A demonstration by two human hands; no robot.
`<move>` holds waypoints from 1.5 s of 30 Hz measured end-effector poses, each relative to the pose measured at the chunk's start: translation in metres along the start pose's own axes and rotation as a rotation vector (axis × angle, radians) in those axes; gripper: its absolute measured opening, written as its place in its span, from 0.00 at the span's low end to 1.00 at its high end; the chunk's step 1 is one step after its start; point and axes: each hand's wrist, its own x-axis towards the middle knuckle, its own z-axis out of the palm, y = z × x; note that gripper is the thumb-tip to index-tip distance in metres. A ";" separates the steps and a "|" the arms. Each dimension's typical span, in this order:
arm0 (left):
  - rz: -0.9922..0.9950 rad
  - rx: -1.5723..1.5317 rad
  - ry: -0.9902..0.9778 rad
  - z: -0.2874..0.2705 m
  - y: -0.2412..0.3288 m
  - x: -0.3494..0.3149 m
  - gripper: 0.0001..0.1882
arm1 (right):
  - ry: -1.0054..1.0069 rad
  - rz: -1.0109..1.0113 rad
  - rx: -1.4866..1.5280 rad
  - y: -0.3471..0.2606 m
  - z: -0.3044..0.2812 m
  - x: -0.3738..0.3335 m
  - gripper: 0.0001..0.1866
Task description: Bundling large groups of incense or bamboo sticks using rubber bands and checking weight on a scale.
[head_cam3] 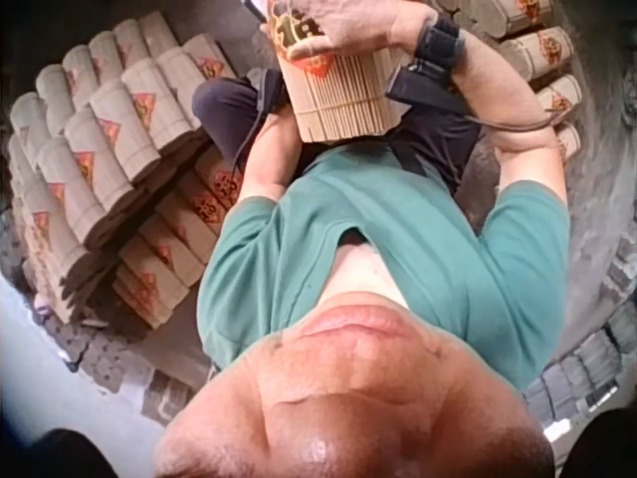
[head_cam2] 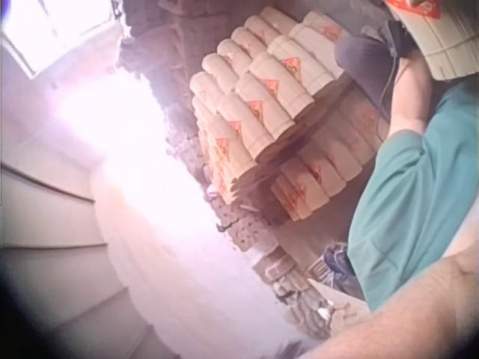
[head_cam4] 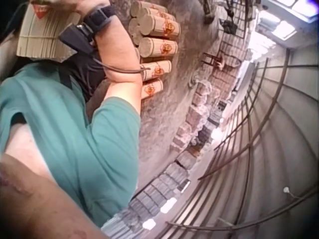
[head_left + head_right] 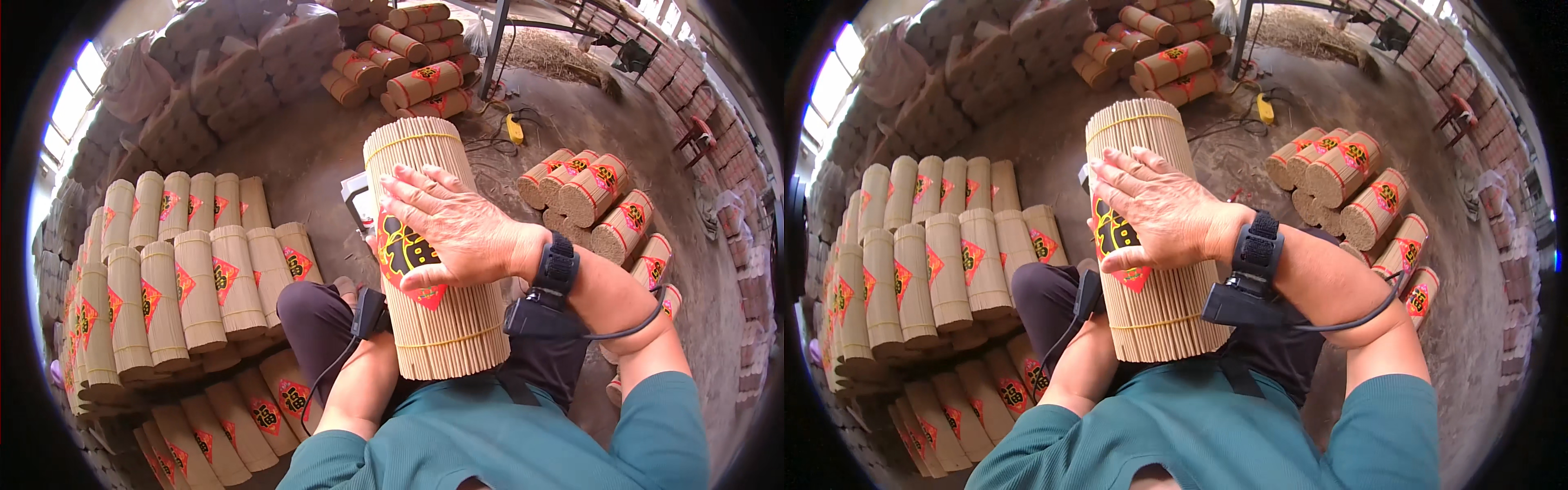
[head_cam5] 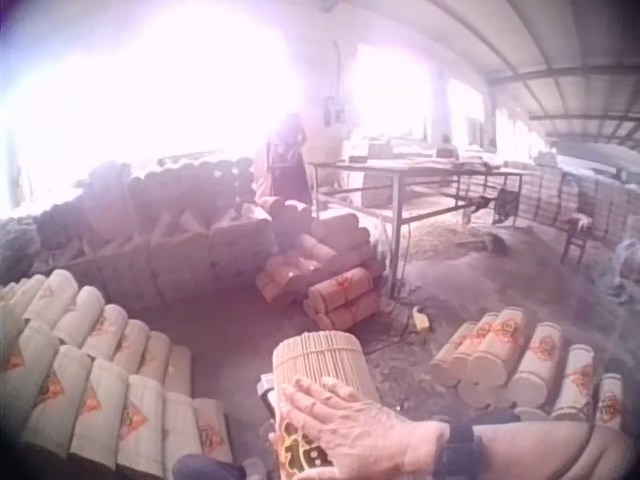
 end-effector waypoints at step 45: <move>-0.466 0.798 0.448 -0.015 0.045 -0.011 0.50 | 0.271 0.540 2.554 0.054 0.167 -0.102 0.49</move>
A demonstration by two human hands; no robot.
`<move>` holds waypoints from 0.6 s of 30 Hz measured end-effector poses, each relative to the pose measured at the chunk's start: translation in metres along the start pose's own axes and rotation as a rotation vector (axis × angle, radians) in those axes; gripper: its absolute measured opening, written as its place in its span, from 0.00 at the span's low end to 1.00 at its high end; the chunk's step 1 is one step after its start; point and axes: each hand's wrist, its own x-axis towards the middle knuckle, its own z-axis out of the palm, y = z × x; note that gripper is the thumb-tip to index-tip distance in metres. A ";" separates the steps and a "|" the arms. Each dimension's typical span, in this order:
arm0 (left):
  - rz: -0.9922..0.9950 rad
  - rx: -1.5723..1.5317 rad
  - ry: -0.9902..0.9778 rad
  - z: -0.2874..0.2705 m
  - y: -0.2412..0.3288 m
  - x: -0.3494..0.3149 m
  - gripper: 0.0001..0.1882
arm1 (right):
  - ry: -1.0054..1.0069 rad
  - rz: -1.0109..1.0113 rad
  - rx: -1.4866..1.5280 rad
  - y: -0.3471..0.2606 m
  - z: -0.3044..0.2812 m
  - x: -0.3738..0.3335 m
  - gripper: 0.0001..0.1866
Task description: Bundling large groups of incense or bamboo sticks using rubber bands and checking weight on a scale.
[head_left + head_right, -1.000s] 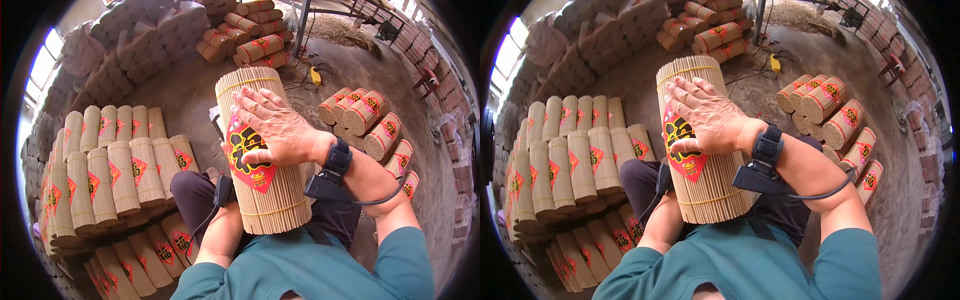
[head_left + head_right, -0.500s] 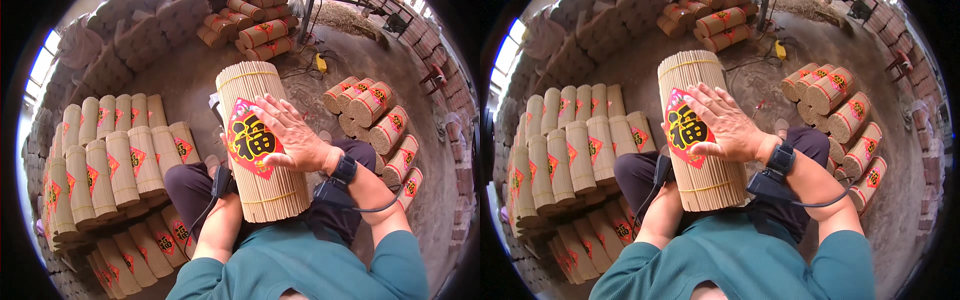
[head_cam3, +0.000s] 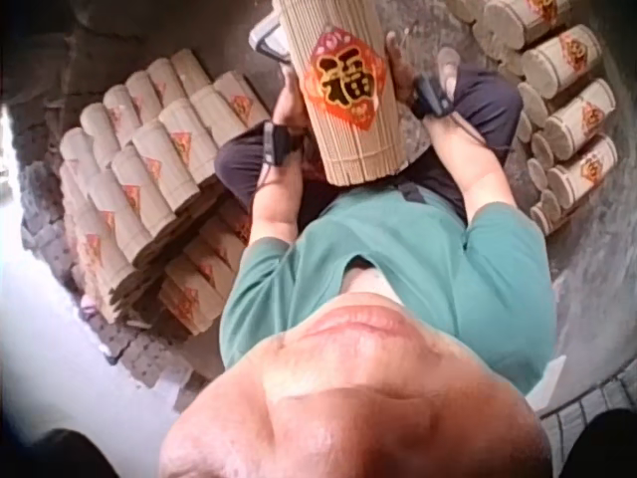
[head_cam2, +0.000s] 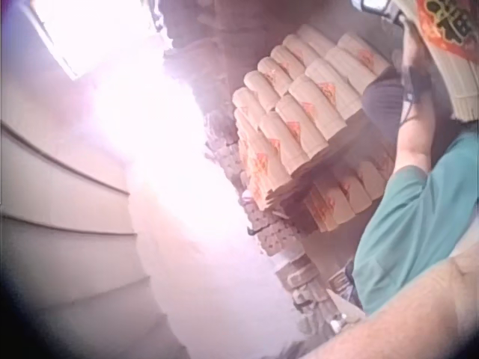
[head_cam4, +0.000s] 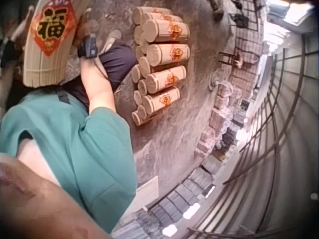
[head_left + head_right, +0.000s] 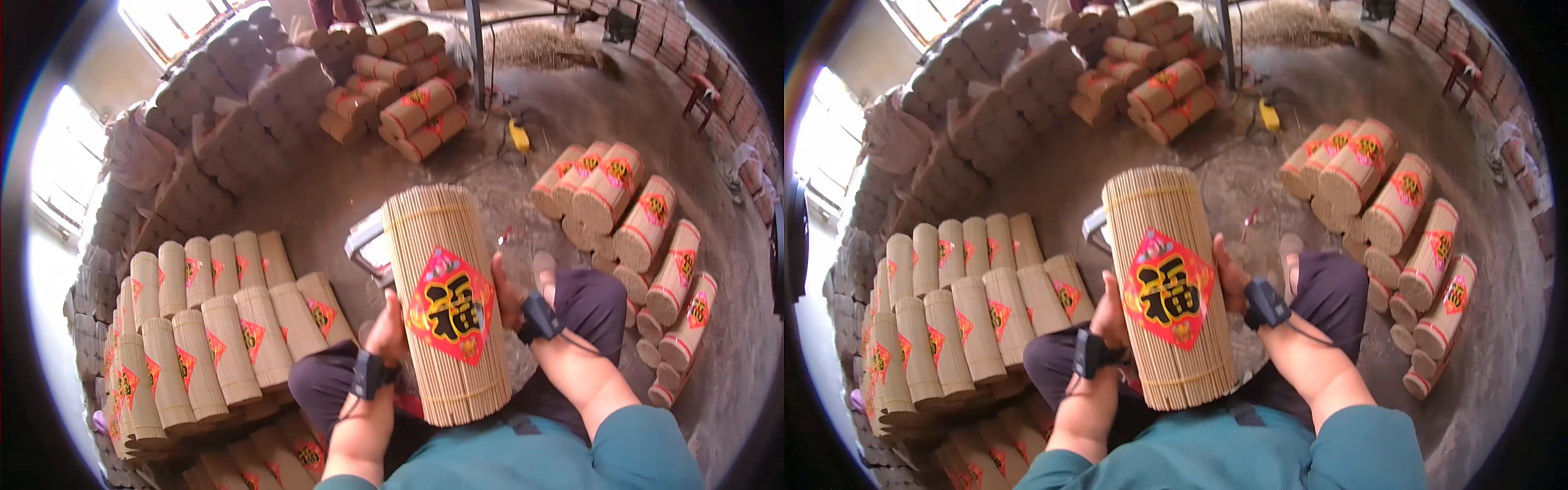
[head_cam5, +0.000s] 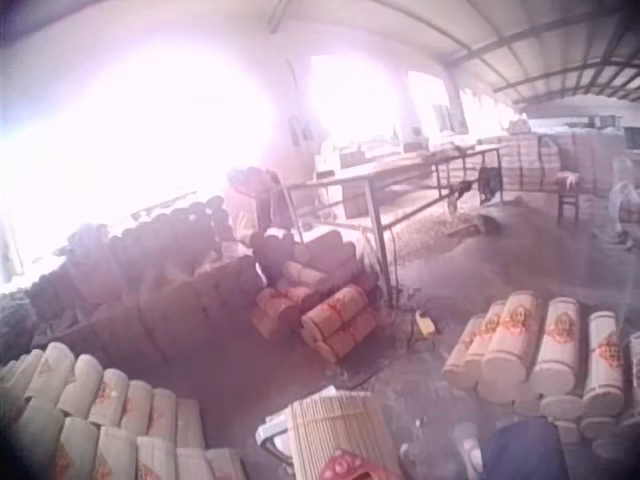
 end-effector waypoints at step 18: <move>-0.046 -0.085 0.238 -0.056 -0.033 0.029 0.25 | 0.226 0.054 -0.305 0.025 -0.020 0.026 0.44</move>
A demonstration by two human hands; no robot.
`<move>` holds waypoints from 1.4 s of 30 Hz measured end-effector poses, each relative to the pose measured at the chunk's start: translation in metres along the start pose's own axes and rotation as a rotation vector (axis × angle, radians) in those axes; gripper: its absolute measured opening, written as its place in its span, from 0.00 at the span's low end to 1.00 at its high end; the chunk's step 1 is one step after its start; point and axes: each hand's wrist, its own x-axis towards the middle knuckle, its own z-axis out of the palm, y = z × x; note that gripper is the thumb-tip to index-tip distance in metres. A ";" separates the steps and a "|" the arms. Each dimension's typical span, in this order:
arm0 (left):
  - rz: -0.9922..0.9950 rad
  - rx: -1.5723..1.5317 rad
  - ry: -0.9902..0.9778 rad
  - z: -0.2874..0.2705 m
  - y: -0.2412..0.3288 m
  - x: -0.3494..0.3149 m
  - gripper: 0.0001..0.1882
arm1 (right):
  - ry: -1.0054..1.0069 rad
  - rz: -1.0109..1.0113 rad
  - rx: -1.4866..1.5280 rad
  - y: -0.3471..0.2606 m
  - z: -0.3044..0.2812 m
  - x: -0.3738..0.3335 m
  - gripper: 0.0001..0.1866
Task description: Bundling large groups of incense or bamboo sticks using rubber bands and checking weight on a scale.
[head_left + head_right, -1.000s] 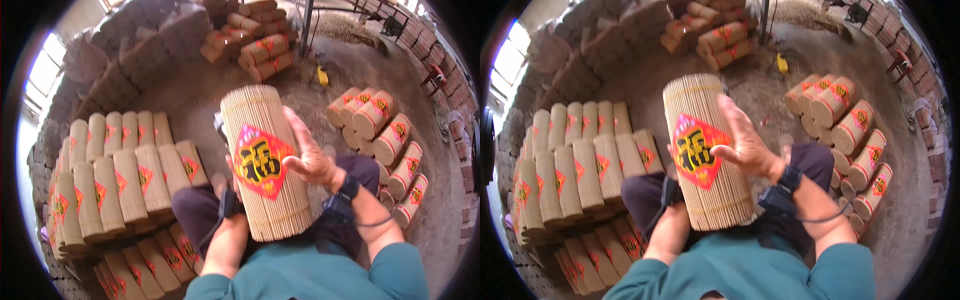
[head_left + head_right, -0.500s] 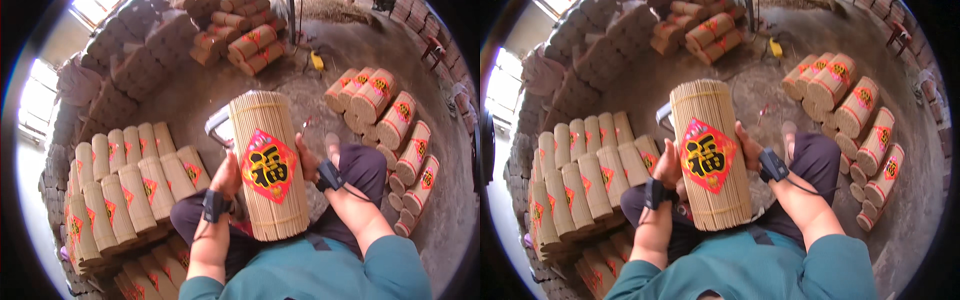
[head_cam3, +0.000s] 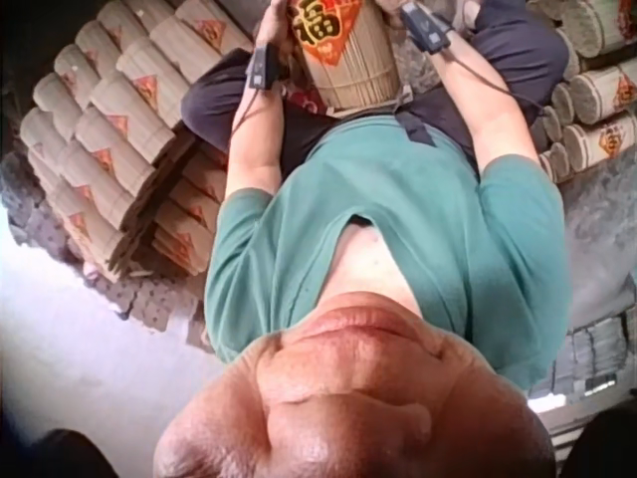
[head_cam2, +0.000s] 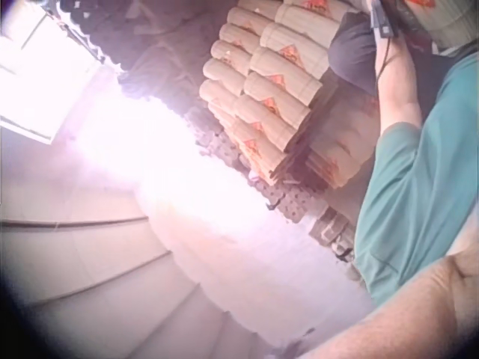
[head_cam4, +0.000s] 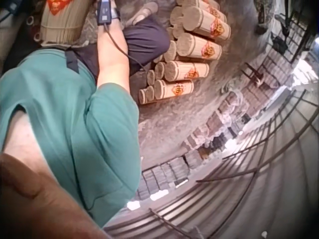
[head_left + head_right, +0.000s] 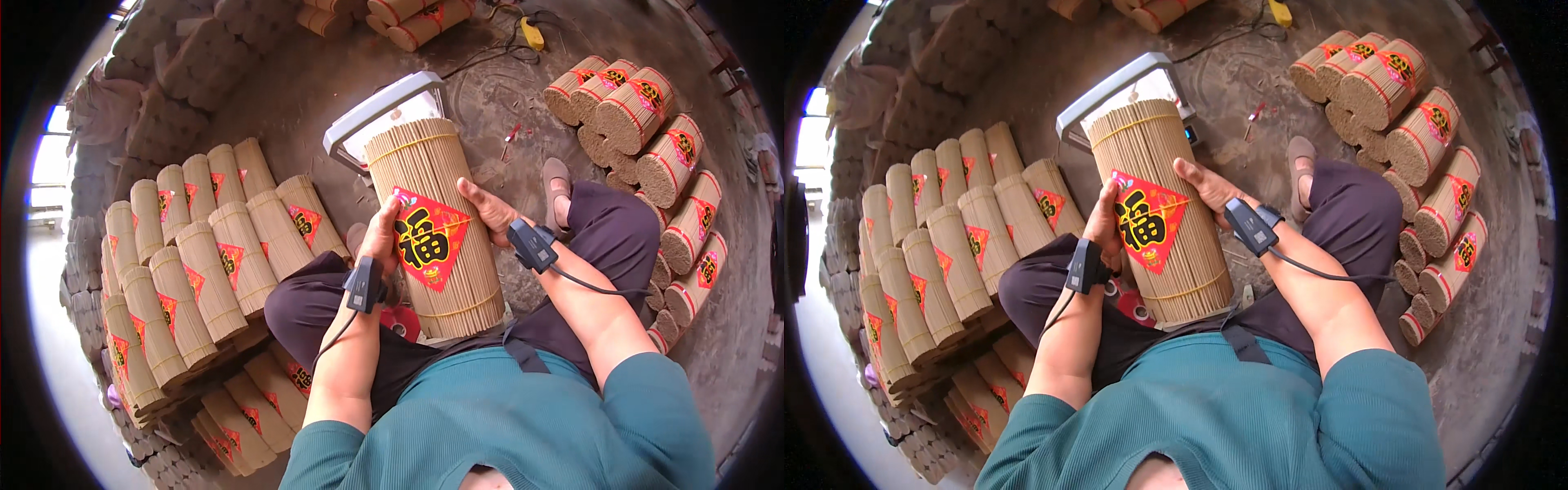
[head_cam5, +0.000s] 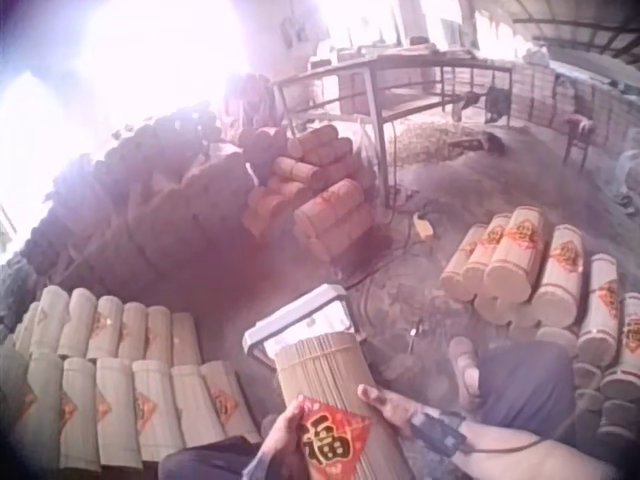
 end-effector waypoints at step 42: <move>0.035 -0.074 0.148 -0.042 -0.007 0.100 0.31 | 0.019 0.106 0.120 0.005 -0.083 0.124 0.42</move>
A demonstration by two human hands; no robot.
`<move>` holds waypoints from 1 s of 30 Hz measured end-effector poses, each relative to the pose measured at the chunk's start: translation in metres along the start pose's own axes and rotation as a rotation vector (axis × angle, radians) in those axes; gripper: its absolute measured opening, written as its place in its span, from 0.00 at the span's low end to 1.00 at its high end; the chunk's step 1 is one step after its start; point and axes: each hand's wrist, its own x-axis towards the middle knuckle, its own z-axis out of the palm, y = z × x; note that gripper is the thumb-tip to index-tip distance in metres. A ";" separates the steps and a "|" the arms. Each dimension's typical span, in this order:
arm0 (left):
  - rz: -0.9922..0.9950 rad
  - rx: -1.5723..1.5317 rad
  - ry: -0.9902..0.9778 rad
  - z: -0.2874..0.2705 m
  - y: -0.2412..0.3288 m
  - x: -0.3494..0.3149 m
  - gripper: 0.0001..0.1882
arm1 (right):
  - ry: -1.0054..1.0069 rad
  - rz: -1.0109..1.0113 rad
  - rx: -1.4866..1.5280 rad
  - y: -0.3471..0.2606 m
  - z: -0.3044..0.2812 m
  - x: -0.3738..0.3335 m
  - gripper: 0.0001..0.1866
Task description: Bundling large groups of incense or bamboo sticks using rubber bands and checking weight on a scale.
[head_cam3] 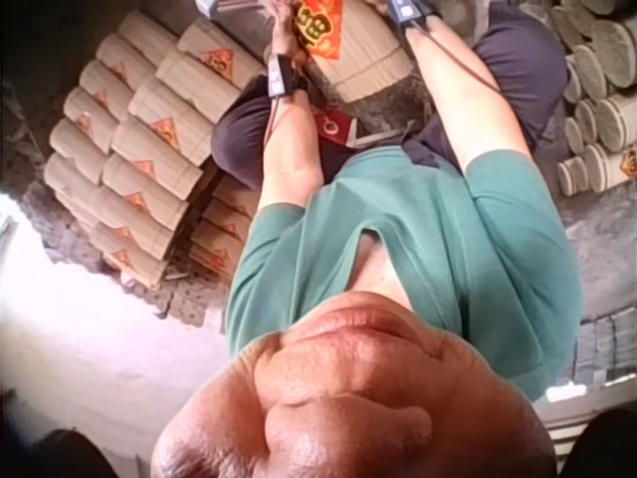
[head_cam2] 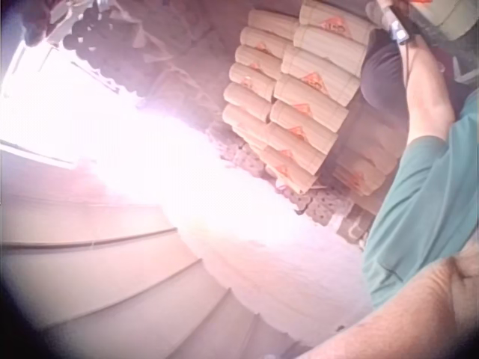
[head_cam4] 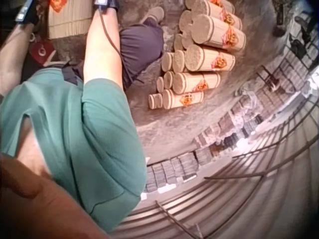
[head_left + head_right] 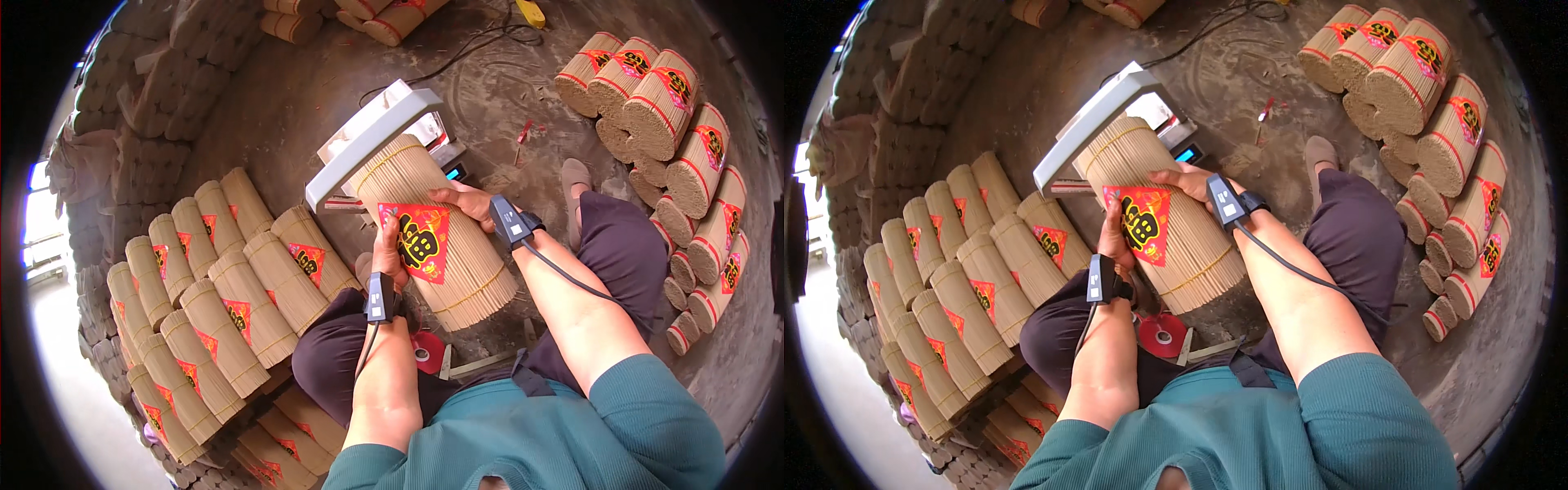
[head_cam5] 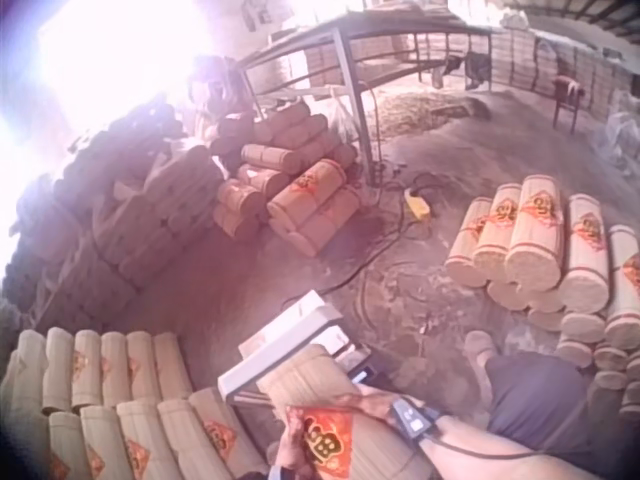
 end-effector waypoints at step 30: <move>-0.005 0.049 -0.089 -0.007 -0.002 0.010 0.31 | 0.114 0.147 -0.353 0.017 -0.002 -0.030 0.49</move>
